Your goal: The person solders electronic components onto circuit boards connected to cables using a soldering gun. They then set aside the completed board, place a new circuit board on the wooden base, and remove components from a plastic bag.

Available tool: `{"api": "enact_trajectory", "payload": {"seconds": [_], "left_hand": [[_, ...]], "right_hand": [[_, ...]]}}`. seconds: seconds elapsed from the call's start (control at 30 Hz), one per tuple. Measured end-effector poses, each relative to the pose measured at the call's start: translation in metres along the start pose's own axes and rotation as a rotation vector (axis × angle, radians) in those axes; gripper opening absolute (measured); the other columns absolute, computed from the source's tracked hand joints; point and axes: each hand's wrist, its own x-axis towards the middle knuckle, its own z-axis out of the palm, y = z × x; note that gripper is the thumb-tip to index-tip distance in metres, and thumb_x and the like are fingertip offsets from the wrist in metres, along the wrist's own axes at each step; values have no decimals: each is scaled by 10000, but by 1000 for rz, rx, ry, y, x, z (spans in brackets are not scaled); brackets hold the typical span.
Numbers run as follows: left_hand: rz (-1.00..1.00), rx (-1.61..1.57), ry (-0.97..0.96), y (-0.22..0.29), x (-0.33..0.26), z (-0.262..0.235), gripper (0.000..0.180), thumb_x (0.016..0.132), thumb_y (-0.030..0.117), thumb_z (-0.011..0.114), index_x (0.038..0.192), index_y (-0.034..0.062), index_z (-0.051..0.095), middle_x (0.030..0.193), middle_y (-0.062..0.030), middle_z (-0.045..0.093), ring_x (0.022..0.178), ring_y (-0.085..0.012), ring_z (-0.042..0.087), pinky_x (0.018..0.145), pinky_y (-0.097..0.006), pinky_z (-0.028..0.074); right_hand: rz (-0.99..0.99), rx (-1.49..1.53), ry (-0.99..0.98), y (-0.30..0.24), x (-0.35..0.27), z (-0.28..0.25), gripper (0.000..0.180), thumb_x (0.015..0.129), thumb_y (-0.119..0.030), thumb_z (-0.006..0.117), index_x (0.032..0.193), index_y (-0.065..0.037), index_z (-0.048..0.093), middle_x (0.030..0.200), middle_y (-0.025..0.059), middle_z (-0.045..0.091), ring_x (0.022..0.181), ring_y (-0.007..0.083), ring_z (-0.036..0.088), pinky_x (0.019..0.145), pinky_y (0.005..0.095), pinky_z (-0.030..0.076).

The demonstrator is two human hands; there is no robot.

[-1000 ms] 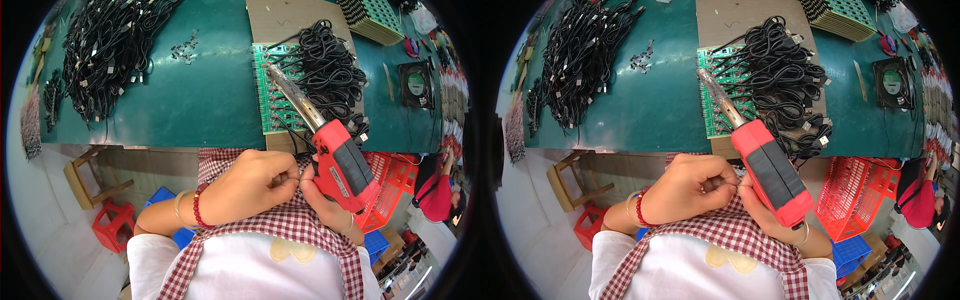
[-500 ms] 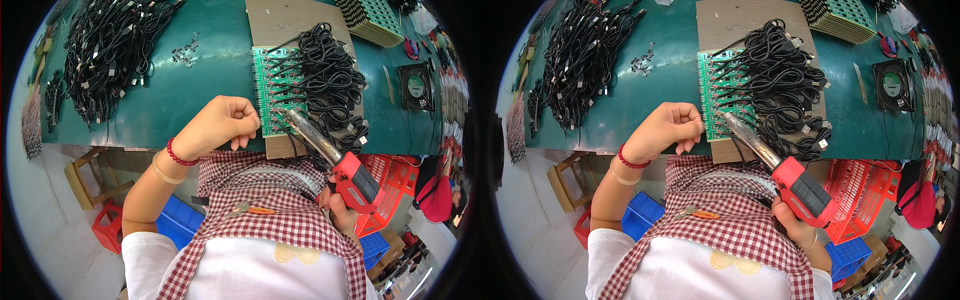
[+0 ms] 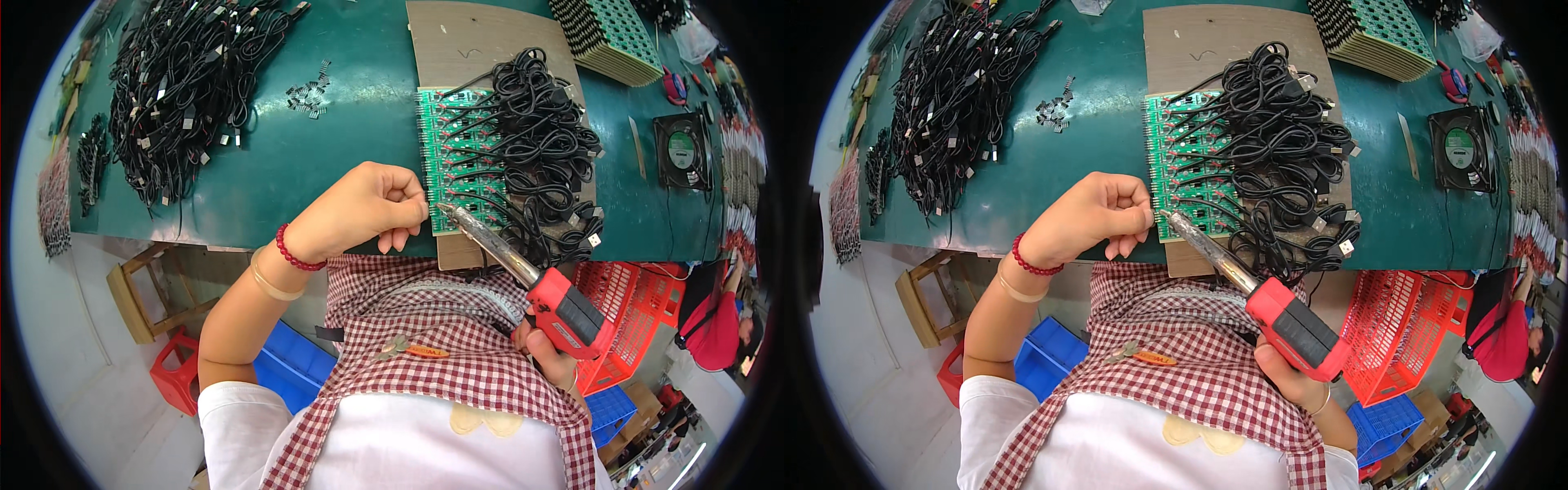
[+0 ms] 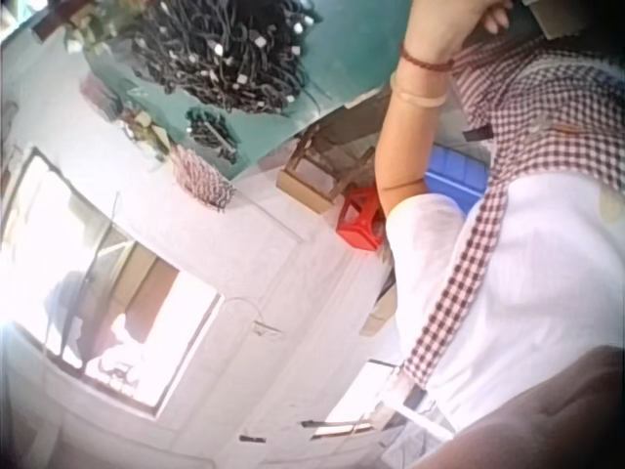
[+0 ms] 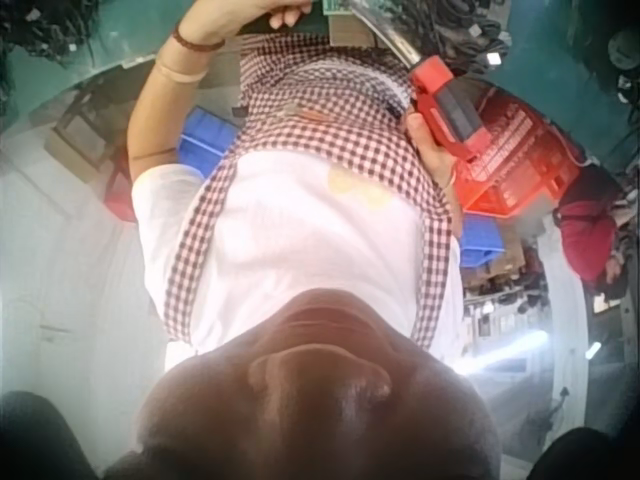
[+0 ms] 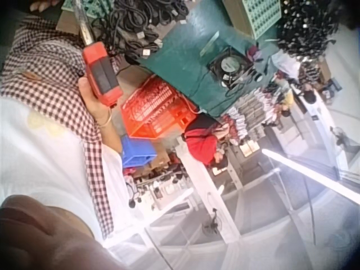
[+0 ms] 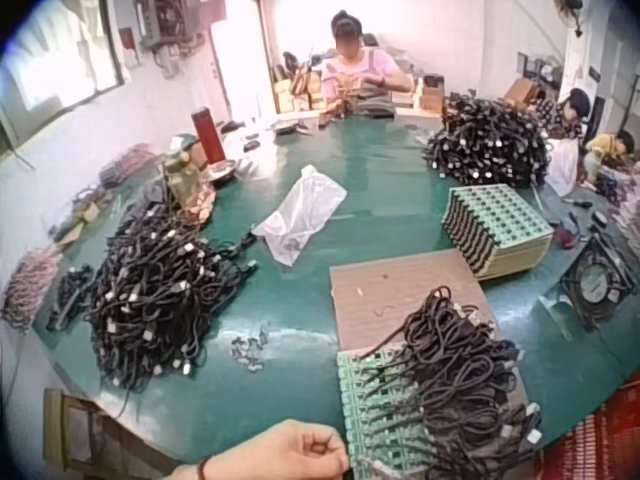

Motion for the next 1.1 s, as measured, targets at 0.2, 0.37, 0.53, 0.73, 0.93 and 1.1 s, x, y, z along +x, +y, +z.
{"api": "enact_trajectory", "payload": {"seconds": [0.2,0.37,0.53,0.73,0.93,1.1], "left_hand": [[24,24,18,-1,0,0,94,827,71,576,764,7,546,658,-29,578,513,-61,537,430,-186,408],[16,47,23,0,1,0,97,822,76,578,759,10,547,655,-21,575,511,-56,531,429,-184,402],[-3,39,35,2,0,2,105,817,82,583,750,9,548,653,-19,573,506,-54,527,423,-182,397],[6,35,45,-1,1,2,92,805,72,582,746,8,550,651,-21,570,504,-54,525,417,-178,392],[10,42,55,0,0,2,81,795,63,579,745,7,550,650,-20,567,504,-53,524,415,-179,392],[19,53,56,0,1,3,73,790,58,576,744,8,551,647,-17,560,503,-50,520,414,-179,391]], "right_hand": [[10,-16,1,1,0,0,112,809,-42,624,905,10,602,780,52,596,694,138,552,627,290,449],[9,-112,-84,4,3,-6,109,794,-42,634,889,7,610,755,51,599,668,141,559,606,289,453],[-54,-213,-63,5,1,-8,122,759,-35,657,868,7,622,725,63,609,633,157,579,573,286,463],[-43,-133,46,-5,1,2,118,753,-33,660,859,7,627,711,64,609,625,158,581,571,288,465],[-8,-135,55,2,0,0,116,753,-37,661,857,5,628,706,66,610,624,157,581,569,289,463],[-65,-246,-50,5,0,-7,133,744,-37,666,867,1,629,738,74,615,636,168,587,564,292,463]]}}
